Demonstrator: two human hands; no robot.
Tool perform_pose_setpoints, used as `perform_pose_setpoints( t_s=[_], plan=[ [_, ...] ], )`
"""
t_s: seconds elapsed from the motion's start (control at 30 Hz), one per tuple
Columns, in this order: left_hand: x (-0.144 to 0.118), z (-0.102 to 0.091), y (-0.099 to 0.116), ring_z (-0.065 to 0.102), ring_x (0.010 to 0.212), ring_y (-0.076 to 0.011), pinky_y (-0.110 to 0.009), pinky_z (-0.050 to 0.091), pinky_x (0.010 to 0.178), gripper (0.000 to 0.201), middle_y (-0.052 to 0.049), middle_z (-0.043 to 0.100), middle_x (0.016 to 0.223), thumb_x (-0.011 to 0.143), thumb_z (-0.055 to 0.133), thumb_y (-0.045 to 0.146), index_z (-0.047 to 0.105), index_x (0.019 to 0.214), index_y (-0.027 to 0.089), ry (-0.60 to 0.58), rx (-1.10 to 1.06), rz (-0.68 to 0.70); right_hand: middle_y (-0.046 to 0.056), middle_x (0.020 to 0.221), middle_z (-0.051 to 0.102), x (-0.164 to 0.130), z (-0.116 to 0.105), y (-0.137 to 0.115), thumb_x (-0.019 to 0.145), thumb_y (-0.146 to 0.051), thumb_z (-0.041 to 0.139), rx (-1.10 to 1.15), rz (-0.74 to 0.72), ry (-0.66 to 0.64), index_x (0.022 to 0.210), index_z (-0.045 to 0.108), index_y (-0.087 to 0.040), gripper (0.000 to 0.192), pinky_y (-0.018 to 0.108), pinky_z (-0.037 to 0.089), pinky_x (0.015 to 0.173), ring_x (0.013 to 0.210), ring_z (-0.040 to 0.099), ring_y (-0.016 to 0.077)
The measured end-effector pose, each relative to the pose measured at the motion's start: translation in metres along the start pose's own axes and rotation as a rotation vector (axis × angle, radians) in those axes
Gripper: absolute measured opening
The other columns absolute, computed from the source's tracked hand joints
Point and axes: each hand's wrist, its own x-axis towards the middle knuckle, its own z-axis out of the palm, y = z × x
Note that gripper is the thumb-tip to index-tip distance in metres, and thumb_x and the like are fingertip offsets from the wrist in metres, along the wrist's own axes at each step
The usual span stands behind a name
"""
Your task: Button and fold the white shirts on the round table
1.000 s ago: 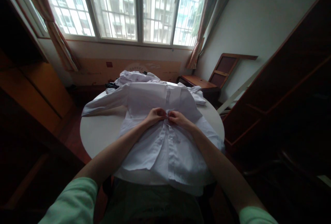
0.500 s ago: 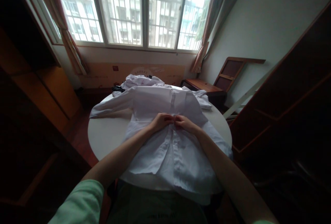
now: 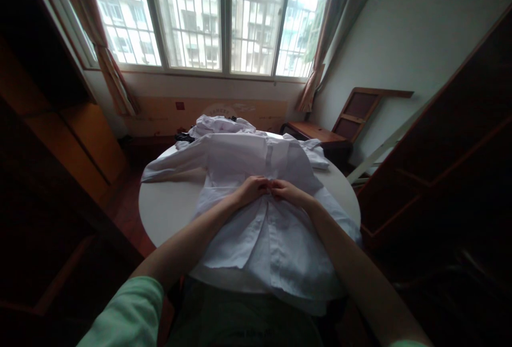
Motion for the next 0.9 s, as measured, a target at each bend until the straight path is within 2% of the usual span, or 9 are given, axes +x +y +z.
perform_pose_setpoints(
  t_s=[0.3,0.6,0.77,0.9],
  plan=[
    [-0.003,0.001,0.005,0.053,0.065,-0.0101,-0.021,0.041,0.065,0.012,0.001,0.06,0.069,0.08,0.059,0.022,0.062,0.071,0.014,0.087,0.038,0.013,-0.006,0.05,0.046,-0.002,0.003,-0.004,0.065,-0.026,0.056,0.01,0.016,0.054,0.071,0.049,-0.017,0.012,0.021,0.029,0.044,0.045,0.041,0.0069],
    [-0.004,0.0,0.01,0.054,0.069,-0.0109,-0.022,0.043,0.067,0.012,-0.001,0.06,0.075,0.084,0.055,0.023,0.062,0.079,0.016,0.088,0.118,-0.013,-0.007,0.047,0.048,0.003,0.004,0.0,0.061,-0.03,0.061,0.117,0.03,0.12,0.068,0.049,-0.019,0.018,0.02,0.028,0.041,0.041,0.041,0.0066],
    [-0.005,-0.004,0.021,0.055,0.067,-0.0107,-0.02,0.042,0.064,0.013,-0.001,0.059,0.076,0.084,0.056,0.026,0.063,0.08,0.017,0.075,0.26,-0.031,-0.008,0.043,0.042,0.007,0.003,0.002,0.058,-0.03,0.062,0.164,0.061,0.146,0.067,0.048,-0.019,0.02,0.021,0.023,0.039,0.038,0.036,0.0065],
    [-0.006,-0.006,0.025,0.055,0.069,-0.0112,-0.021,0.042,0.065,0.016,-0.001,0.059,0.077,0.086,0.054,0.029,0.063,0.079,0.017,0.089,0.343,-0.017,-0.008,0.045,0.043,0.008,0.002,0.001,0.055,-0.031,0.063,0.206,0.032,0.154,0.066,0.048,-0.018,0.022,0.021,0.023,0.039,0.039,0.036,0.0061]
  ],
)
